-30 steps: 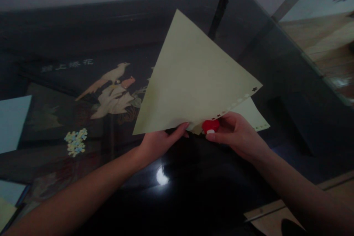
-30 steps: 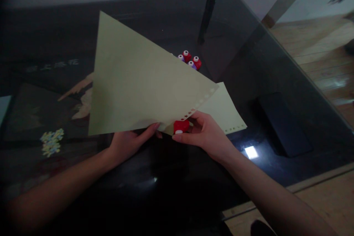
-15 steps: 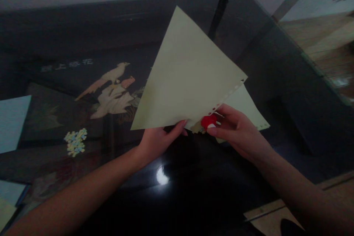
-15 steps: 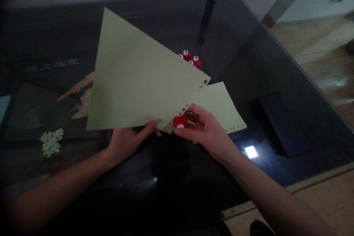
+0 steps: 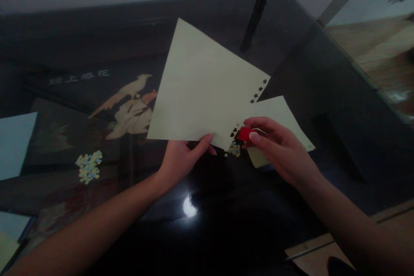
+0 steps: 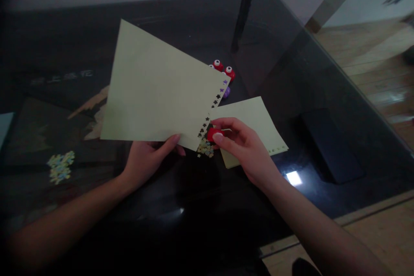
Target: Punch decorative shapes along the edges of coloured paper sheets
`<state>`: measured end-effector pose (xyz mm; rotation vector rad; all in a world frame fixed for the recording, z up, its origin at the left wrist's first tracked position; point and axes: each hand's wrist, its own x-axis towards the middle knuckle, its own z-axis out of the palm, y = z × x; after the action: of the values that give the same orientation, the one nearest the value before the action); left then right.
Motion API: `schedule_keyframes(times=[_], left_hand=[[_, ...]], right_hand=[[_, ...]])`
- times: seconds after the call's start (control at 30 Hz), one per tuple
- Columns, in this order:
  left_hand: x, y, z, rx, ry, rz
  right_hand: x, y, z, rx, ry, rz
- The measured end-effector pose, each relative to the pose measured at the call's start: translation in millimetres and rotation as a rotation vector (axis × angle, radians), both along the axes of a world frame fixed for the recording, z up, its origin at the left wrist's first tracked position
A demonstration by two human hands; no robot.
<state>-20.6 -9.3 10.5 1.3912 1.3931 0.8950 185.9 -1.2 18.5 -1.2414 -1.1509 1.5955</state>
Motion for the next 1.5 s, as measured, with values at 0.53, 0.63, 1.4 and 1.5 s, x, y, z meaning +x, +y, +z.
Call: schedule_keyframes(times=[0.53,0.63,1.4,1.5], left_hand=[[-7,10,-10.1,-0.026,-0.172,0.144],[-9,14,-19.8,-0.052,-0.309,0.209],[-5,21,-35.2,0.011,-0.58,0.263],[-4,22,-35.9,0.024,-0.574,0.267]], right_hand=[[5,7,-5.1,-0.002,0.1,0.01],[5,8,-6.9,0.037,0.07,0.022],[23,120,-24.1,0.567,-1.159,-0.067],[15,121,-27.7,0.56,-1.194,-0.086]])
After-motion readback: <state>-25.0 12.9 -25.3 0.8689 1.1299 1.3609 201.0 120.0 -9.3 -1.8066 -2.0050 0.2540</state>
